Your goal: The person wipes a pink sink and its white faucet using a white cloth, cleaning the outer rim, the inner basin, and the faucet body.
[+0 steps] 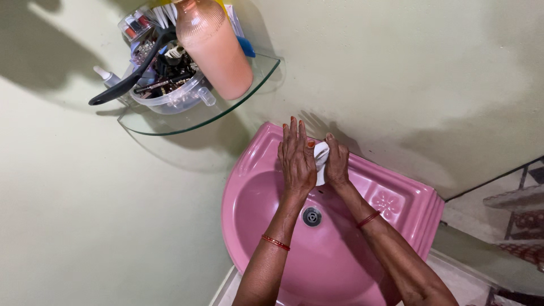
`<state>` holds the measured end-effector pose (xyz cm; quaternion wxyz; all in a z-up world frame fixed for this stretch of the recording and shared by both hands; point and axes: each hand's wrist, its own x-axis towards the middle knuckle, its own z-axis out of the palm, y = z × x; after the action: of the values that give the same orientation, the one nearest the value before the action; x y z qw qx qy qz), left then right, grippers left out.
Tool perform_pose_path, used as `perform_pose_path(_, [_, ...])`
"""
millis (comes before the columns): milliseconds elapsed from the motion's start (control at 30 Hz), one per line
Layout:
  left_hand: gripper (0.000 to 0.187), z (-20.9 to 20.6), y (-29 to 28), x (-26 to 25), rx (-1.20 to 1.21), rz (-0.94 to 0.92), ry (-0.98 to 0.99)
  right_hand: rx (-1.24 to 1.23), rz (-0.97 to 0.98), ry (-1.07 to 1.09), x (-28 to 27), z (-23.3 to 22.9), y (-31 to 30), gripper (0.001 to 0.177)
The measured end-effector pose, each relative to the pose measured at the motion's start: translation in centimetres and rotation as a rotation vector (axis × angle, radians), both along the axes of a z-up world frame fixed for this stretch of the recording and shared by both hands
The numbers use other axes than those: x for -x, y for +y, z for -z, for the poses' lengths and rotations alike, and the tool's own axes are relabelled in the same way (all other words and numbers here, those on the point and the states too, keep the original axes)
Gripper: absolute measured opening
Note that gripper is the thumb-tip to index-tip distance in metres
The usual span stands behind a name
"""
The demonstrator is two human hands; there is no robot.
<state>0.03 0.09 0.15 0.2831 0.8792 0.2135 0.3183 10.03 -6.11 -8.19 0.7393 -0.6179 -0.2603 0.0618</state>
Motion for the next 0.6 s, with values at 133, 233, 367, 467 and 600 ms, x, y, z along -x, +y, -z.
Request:
perform_pose_path(133, [0.072,0.2,0.0,0.0,0.012,-0.007,0.013,0.049,0.082,-0.396,0.5,-4.4,0.5,0.043])
perform_pose_path(233, [0.073,0.2,0.0,-0.1,-0.002,0.0,-0.003,0.08,0.104,-0.523,0.3,-5.0,0.4,0.041])
perform_pose_path(367, [0.073,0.4,0.0,0.0,-0.005,-0.007,0.014,0.14,0.089,-0.419,-0.4,-1.5,1.1,0.035])
perform_pose_path(467, [0.072,0.3,0.0,0.0,-0.021,-0.008,0.013,0.084,0.048,-0.036,-0.8,2.6,1.8,0.045])
perform_pose_path(600, [0.071,0.3,0.1,-0.1,-0.026,-0.011,0.027,0.209,0.352,-0.503,-0.6,7.3,1.6,0.053])
